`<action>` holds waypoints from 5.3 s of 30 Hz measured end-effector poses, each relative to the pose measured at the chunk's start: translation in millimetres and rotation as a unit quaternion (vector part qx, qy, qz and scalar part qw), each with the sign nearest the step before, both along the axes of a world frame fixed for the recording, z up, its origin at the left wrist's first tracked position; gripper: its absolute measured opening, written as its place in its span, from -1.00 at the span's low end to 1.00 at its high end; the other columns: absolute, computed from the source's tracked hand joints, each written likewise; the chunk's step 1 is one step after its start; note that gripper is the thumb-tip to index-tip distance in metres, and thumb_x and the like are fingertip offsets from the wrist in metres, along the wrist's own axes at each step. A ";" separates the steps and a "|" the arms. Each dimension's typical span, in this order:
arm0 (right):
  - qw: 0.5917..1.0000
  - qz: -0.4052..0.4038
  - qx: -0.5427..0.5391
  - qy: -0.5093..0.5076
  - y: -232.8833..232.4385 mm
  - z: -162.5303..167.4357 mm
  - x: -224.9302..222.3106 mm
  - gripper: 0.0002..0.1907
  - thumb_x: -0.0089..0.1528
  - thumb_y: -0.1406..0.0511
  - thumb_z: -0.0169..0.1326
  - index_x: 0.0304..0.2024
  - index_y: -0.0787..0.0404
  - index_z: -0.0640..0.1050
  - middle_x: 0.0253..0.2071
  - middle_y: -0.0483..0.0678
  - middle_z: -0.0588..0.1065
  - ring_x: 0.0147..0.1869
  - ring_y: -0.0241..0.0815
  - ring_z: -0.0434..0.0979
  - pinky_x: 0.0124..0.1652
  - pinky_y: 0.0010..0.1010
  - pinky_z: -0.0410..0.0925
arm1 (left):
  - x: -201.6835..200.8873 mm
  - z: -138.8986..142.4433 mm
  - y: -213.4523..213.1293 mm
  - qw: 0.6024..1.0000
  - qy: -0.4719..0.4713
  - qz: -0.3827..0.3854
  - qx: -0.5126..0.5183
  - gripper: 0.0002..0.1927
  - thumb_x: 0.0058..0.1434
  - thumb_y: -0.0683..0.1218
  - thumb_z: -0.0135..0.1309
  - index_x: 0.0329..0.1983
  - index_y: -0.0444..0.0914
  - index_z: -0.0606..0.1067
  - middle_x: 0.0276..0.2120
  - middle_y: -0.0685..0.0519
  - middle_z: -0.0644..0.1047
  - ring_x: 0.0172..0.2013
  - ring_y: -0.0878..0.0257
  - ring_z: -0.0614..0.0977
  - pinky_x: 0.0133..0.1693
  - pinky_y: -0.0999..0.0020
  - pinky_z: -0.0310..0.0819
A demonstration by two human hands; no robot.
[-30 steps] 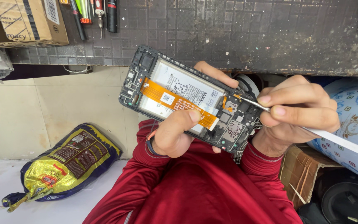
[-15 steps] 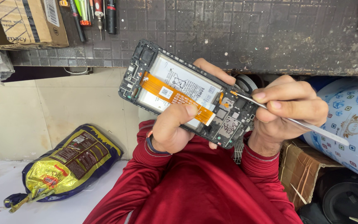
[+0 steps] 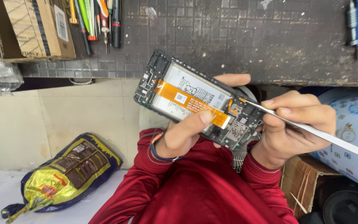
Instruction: The person disassembles a smartphone, using tweezers to remove internal components and ribbon cables. They then apply a liquid from a bottle onto the internal parts of the device.
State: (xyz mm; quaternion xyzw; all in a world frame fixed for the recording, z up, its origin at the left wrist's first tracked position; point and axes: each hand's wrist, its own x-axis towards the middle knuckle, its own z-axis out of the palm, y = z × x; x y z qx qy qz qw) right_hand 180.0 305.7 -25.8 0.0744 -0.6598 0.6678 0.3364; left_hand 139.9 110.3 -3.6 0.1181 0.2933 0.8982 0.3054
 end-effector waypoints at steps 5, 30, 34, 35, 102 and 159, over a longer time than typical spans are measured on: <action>0.999 -0.002 -0.009 -0.039 0.9 10.9 3.8 -0.70 0.26 0.33 0.41 -0.15 0.26 0.50 -0.24 0.08 0.52 -0.40 -0.26 0.48 -0.54 -0.67 0.32 | 1.1 -2.5 5.0 0.991 0.100 0.050 -0.078 -0.36 0.46 -0.08 0.10 0.50 -0.41 0.20 0.15 -0.03 0.49 0.13 0.32 0.52 0.27 0.42 0.45; 0.956 0.181 0.204 0.113 22.9 39.8 -27.5 -0.76 0.16 0.31 0.30 -0.27 0.32 0.52 -0.31 0.15 0.57 -0.37 -0.06 0.65 -0.36 -0.29 0.56 | 10.9 -2.6 -5.6 0.993 0.070 0.051 -0.086 -0.61 0.52 -0.18 0.01 0.35 -0.43 0.35 0.10 -0.06 0.56 0.10 0.27 0.60 0.21 0.37 0.49; 0.968 0.161 0.163 0.098 22.3 24.4 -25.7 -0.72 0.15 0.32 0.34 -0.25 0.31 0.50 -0.30 0.15 0.56 -0.35 -0.08 0.63 -0.37 -0.38 0.54 | 12.4 -5.3 -5.3 0.993 0.063 0.057 -0.085 -0.61 0.53 -0.19 0.02 0.36 -0.43 0.35 0.09 -0.07 0.57 0.09 0.27 0.60 0.20 0.37 0.50; 0.974 0.144 0.151 0.089 20.7 19.9 -22.3 -0.72 0.16 0.31 0.35 -0.25 0.28 0.50 -0.29 0.13 0.57 -0.34 -0.11 0.64 -0.38 -0.42 0.53 | 12.7 -5.9 -5.4 0.992 0.065 0.058 -0.086 -0.61 0.53 -0.19 0.02 0.36 -0.43 0.35 0.08 -0.07 0.56 0.09 0.26 0.60 0.20 0.37 0.50; 0.995 0.059 -0.039 0.077 -7.1 -50.0 3.7 -0.74 0.22 0.28 0.34 -0.26 0.24 0.51 -0.28 0.06 0.57 -0.43 -0.22 0.55 -0.46 -0.45 0.51 | 23.4 -19.7 -13.4 0.990 0.078 0.062 -0.095 -0.66 0.56 -0.25 -0.04 0.35 -0.43 0.34 0.23 -0.11 0.50 0.15 0.26 0.52 0.26 0.34 0.40; 0.984 -0.001 -0.050 -0.173 -4.1 -54.4 -31.7 -0.81 0.61 0.33 -0.01 0.19 0.25 0.31 -0.21 -0.03 0.47 -0.34 -0.34 0.47 -0.39 -0.56 0.39 | -6.2 -53.7 -13.5 0.956 0.029 0.171 -0.236 -0.72 0.35 -0.22 0.27 0.07 -0.41 0.54 -0.16 -0.07 0.62 -0.19 0.26 0.65 -0.04 0.30 0.57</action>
